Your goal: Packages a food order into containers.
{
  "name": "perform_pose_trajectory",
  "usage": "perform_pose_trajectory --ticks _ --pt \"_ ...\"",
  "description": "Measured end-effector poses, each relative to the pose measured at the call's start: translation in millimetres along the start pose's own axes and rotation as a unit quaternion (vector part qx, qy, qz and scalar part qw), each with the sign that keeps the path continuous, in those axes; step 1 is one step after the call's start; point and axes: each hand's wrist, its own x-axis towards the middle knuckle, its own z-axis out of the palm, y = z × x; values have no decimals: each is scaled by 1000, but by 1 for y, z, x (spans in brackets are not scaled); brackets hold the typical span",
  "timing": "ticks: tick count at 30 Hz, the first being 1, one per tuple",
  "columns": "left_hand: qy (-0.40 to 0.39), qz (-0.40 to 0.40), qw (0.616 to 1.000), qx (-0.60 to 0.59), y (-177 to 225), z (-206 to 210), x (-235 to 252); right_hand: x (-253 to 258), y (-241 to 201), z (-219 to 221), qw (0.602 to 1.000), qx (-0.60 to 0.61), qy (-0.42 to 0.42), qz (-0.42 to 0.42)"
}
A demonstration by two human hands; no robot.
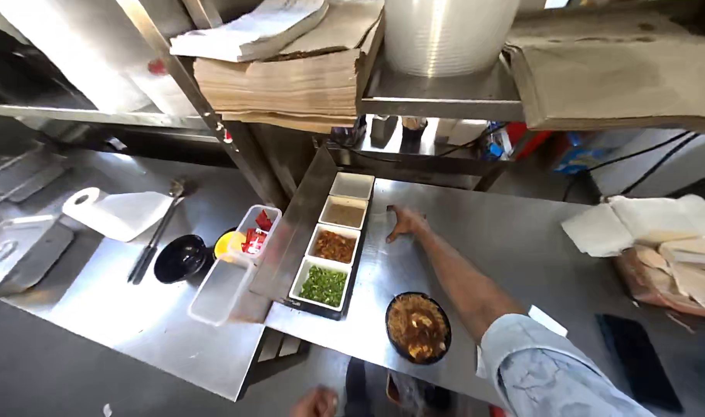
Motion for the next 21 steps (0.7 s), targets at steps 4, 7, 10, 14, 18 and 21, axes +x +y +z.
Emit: perform_pose_trajectory --ticks 4,7,10,14,18,21 --pt "47 121 988 -78 82 -26 44 -96 12 -40 936 336 108 3" --pt "3 144 976 -165 142 -26 70 -241 -15 -58 820 562 106 9" --pt "-42 147 958 -242 169 -12 70 -343 -37 -22 815 566 124 22" --pt "20 96 970 -222 154 36 57 -384 -19 46 868 436 214 105" --pt "151 130 980 -19 145 80 87 -367 11 87 891 332 275 141" --pt "211 120 969 34 147 91 113 -337 19 100 900 310 277 135"
